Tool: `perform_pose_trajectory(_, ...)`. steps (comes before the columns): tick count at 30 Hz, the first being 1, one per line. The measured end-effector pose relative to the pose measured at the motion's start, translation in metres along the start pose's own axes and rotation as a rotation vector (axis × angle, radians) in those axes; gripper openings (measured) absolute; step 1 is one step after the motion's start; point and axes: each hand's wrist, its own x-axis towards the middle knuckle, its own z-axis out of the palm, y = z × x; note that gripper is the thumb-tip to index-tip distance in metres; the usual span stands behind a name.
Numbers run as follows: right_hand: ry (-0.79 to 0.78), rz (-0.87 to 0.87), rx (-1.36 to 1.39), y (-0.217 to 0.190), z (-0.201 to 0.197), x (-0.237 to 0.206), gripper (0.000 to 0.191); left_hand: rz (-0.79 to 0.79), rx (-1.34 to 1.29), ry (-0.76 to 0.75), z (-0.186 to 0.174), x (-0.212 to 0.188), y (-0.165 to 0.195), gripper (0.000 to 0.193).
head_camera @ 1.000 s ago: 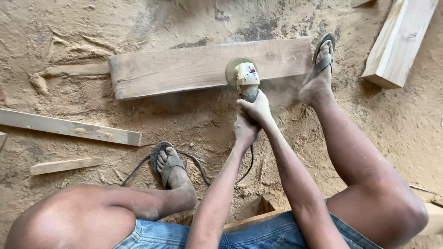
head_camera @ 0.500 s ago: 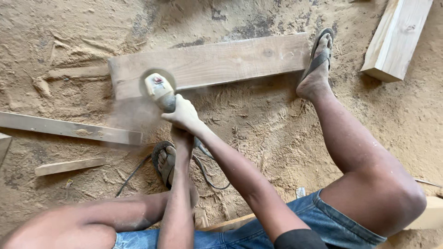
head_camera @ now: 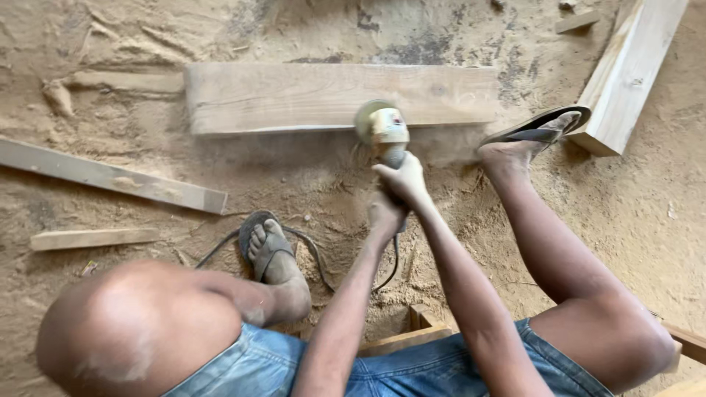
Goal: The person sits on the ground and sands wooden planks and blocks with an angle grinder, holding each piece steady with one hand while moving the grinder along the surface, repositioning the wood to sand different sides and edges.
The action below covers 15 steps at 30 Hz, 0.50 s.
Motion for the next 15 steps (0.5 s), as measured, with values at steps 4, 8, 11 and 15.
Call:
perform_pose_trajectory(4,0.081,-0.115,0.06,0.006,-0.004,0.006,0.045,0.146,-0.091,0.083,-0.006,0.0,0.008,0.032)
perform_pose_trajectory(8,-0.007,-0.085,0.021,-0.019,0.021,0.007,0.049,0.021,0.092,0.077,-0.031,0.005,-0.001,0.032)
perform_pose_trajectory(11,-0.065,-0.182,-0.009,-0.055,0.065,0.002,0.052,-0.085,-0.014,0.178,-0.069,0.008,-0.021,0.031)
perform_pose_trajectory(15,-0.158,-0.327,-0.033,-0.114,0.121,-0.009,0.053,-0.12,0.079,0.37,-0.137,0.014,-0.051,0.032)
